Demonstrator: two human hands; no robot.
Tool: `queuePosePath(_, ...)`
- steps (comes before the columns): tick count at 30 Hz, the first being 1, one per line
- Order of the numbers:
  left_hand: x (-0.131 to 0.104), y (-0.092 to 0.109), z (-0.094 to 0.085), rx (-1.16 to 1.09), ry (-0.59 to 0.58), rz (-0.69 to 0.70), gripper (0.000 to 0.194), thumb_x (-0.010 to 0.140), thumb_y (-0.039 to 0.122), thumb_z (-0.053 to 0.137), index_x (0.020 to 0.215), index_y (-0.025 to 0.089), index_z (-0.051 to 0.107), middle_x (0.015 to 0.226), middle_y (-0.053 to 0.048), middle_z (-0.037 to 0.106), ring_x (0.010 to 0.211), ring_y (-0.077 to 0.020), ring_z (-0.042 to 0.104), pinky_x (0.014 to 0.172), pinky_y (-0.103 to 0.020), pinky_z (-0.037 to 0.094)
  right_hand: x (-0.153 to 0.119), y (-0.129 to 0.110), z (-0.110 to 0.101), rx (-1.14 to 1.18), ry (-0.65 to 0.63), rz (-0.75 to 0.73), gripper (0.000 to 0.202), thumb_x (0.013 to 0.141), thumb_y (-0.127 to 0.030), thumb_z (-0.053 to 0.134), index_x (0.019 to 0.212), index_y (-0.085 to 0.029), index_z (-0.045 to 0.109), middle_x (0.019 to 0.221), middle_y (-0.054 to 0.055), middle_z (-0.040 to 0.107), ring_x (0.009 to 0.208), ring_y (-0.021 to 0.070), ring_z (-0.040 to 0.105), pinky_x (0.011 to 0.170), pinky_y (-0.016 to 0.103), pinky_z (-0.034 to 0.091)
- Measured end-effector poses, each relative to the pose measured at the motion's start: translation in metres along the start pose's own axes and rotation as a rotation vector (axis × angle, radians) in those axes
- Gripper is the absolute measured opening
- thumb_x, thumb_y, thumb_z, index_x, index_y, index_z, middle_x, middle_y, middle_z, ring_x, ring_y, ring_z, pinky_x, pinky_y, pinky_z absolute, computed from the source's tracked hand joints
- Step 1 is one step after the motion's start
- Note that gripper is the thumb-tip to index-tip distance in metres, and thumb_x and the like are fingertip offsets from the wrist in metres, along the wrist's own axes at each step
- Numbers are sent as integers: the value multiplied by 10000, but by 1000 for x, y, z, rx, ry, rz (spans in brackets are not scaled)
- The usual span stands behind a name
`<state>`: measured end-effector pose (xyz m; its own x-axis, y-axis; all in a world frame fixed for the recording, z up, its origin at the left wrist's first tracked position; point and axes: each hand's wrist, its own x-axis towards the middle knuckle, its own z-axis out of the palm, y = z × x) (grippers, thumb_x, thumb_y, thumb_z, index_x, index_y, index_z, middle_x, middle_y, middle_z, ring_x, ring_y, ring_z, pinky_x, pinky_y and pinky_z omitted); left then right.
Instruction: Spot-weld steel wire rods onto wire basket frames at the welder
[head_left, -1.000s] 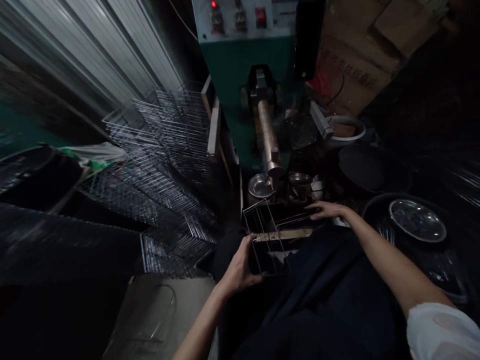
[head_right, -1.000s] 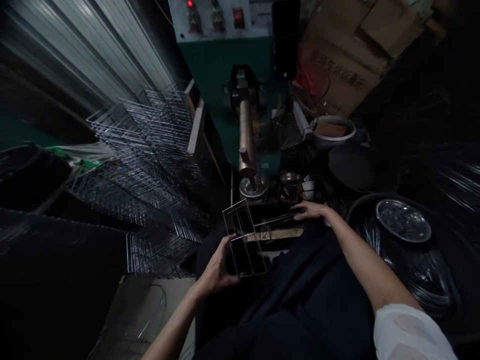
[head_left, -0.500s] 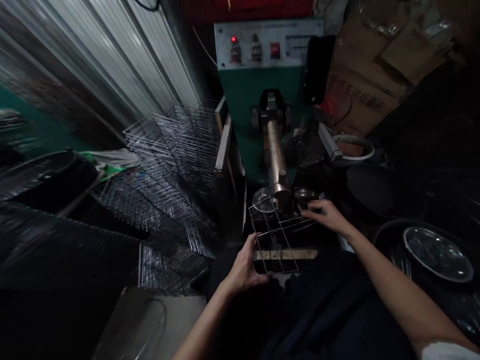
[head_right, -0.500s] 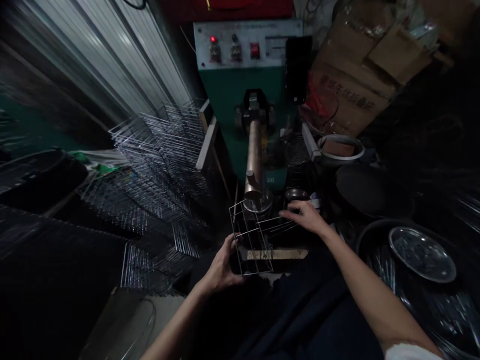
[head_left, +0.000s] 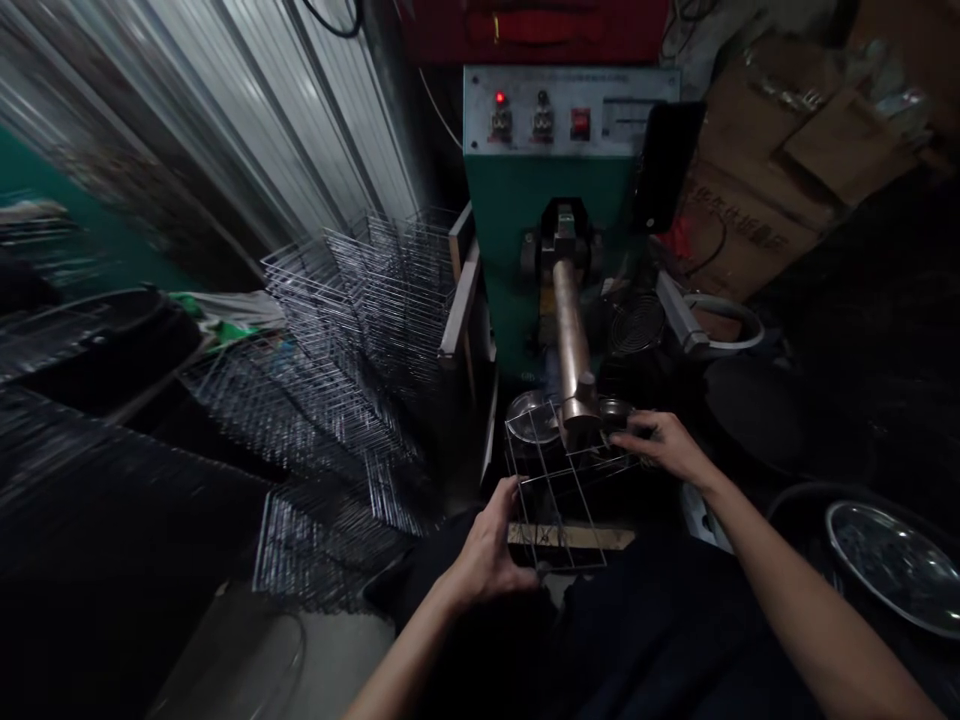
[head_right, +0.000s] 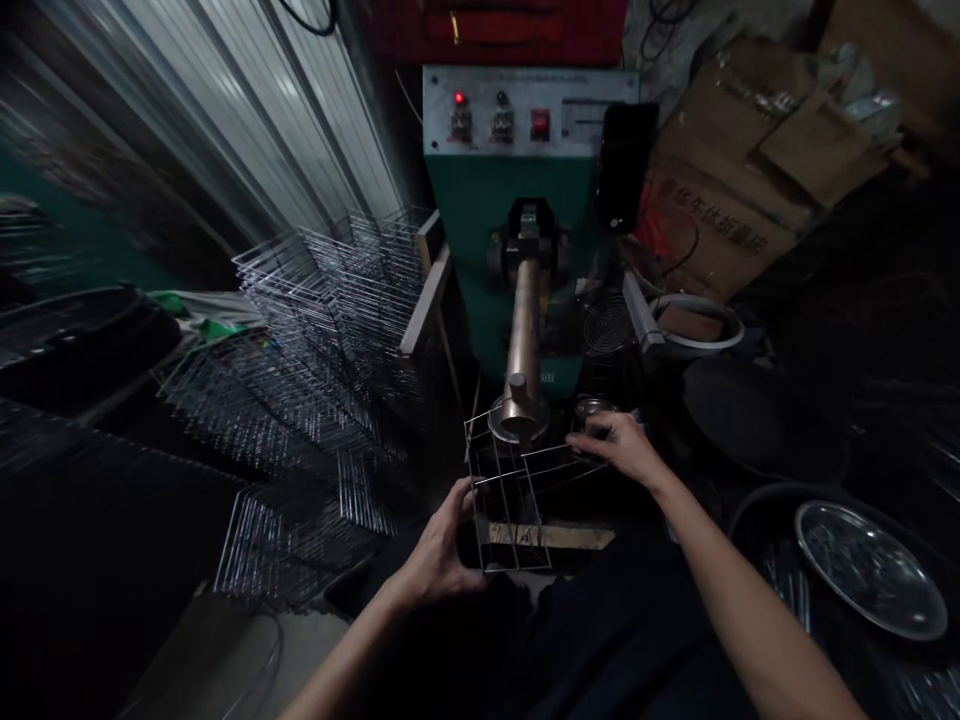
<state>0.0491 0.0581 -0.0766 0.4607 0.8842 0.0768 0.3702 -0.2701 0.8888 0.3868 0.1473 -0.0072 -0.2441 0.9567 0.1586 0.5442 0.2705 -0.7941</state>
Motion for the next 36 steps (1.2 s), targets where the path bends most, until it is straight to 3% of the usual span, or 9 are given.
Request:
queuePosePath(5,4,4,-1,-37,17,-15,1211,500,162,869,1521,266,224,1478,-151,496,1376,-400,529,1194,-585,393,3,-3,-3,11,-20,11,513,845,-639,717,618,-189,622,691,-6,521,697,165,493,672,306,361)
queuePosePath(16,10,5,-2,-66,9,37,1113,561,163,838,1487,276,231,1457,-131,511,1412,-359,501,1187,-523,418,7,-2,-4,11,10,8,498,837,-614,738,610,-194,596,680,-16,529,680,162,509,657,295,372)
queuePosePath(19,10,12,-4,-15,-9,5,1107,558,163,845,1476,275,237,1448,-130,527,1388,-352,523,1168,-504,438,-3,3,-4,4,113,-35,410,848,-574,748,716,-205,628,756,0,572,736,184,550,697,309,414)
queuePosePath(22,11,19,-7,14,-30,-35,1104,577,204,856,1478,270,221,1457,-144,525,1374,-349,533,1138,-493,465,-26,14,-1,-76,296,-130,298,901,-512,700,837,-225,658,1001,58,631,951,241,594,860,373,453)
queuePosePath(25,12,21,-7,21,-32,-79,1121,565,217,859,1474,257,204,1450,-159,528,1343,-350,559,1109,-493,487,-47,26,8,-189,401,-163,283,940,-495,627,840,-238,691,1168,97,626,1113,297,563,964,454,424)
queuePosePath(29,10,19,-3,24,-28,-104,1148,517,185,862,1458,252,207,1426,-169,548,1338,-370,567,1094,-504,490,-51,25,21,-129,431,-149,339,947,-502,603,754,-224,631,1070,87,617,1020,271,593,900,429,457)
queuePosePath(36,6,17,-3,-5,20,-74,1130,551,212,858,1464,270,195,1392,-145,595,1306,-364,606,1090,-515,491,-26,-2,29,-227,347,-169,393,904,-570,655,710,-232,601,971,73,632,1017,288,594,920,451,425)
